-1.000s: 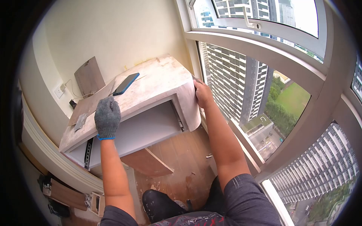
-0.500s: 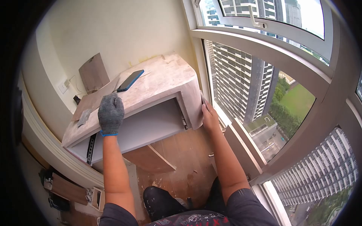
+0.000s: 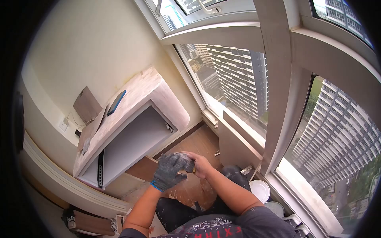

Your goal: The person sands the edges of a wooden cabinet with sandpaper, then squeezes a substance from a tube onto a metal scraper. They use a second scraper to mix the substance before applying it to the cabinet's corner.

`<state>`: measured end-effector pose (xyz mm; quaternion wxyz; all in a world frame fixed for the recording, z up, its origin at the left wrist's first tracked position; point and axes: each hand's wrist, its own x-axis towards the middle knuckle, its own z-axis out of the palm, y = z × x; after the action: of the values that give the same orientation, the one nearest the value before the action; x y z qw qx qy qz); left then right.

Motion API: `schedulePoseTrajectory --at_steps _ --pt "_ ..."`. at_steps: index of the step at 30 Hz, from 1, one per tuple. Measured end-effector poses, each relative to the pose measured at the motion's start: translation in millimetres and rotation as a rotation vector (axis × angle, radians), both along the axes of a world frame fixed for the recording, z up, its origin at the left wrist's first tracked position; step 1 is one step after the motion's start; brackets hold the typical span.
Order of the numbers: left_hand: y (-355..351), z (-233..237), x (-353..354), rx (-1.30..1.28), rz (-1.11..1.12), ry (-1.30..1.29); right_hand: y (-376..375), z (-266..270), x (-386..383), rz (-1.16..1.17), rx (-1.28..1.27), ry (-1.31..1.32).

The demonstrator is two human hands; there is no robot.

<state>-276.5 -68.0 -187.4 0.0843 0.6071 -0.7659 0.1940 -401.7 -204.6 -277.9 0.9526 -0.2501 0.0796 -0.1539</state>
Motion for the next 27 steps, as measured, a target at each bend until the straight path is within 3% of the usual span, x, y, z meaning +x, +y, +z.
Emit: schedulePoseTrajectory --at_steps 3,6,7,10,11,14,16,19,22,24,27 --pt "-3.0 -11.1 9.0 0.006 0.009 0.041 -1.6 -2.9 -9.6 0.107 0.074 -0.077" --pt "-7.0 1.1 5.1 -0.043 0.001 0.084 -5.6 -10.9 0.9 0.159 -0.011 -0.113" --pt "-10.5 8.4 2.2 -0.063 0.000 0.095 -2.0 -6.2 6.3 0.129 -0.113 -0.068" --pt "-20.7 34.0 5.5 -0.167 0.121 0.123 -14.8 -6.2 16.9 0.312 -0.099 -0.158" --pt "-24.6 53.4 11.6 -0.295 0.127 0.096 -18.7 -5.6 13.9 0.314 -0.187 -0.155" --pt "-28.0 124.1 40.9 -0.586 0.175 0.054 -46.7 -41.0 12.1 0.224 -0.304 0.128" --pt "-28.0 165.4 82.0 -0.660 0.223 -0.361 -63.3 -68.8 5.3 0.033 -0.254 0.366" --pt "-45.6 180.4 115.9 -0.692 0.403 -0.259 -78.8 -97.3 4.9 -0.193 -0.092 0.518" --pt "-82.9 193.2 105.7 -0.681 0.267 -0.233 -85.9 -111.1 16.1 -0.236 -0.147 0.569" --pt "-113.6 196.6 85.6 -0.577 0.390 -0.165 -89.8 -126.2 24.0 -0.189 -0.184 0.612" --pt "-110.1 192.2 93.7 -0.640 0.297 -0.164 -83.9 -113.5 14.4 -0.224 -0.161 0.649"
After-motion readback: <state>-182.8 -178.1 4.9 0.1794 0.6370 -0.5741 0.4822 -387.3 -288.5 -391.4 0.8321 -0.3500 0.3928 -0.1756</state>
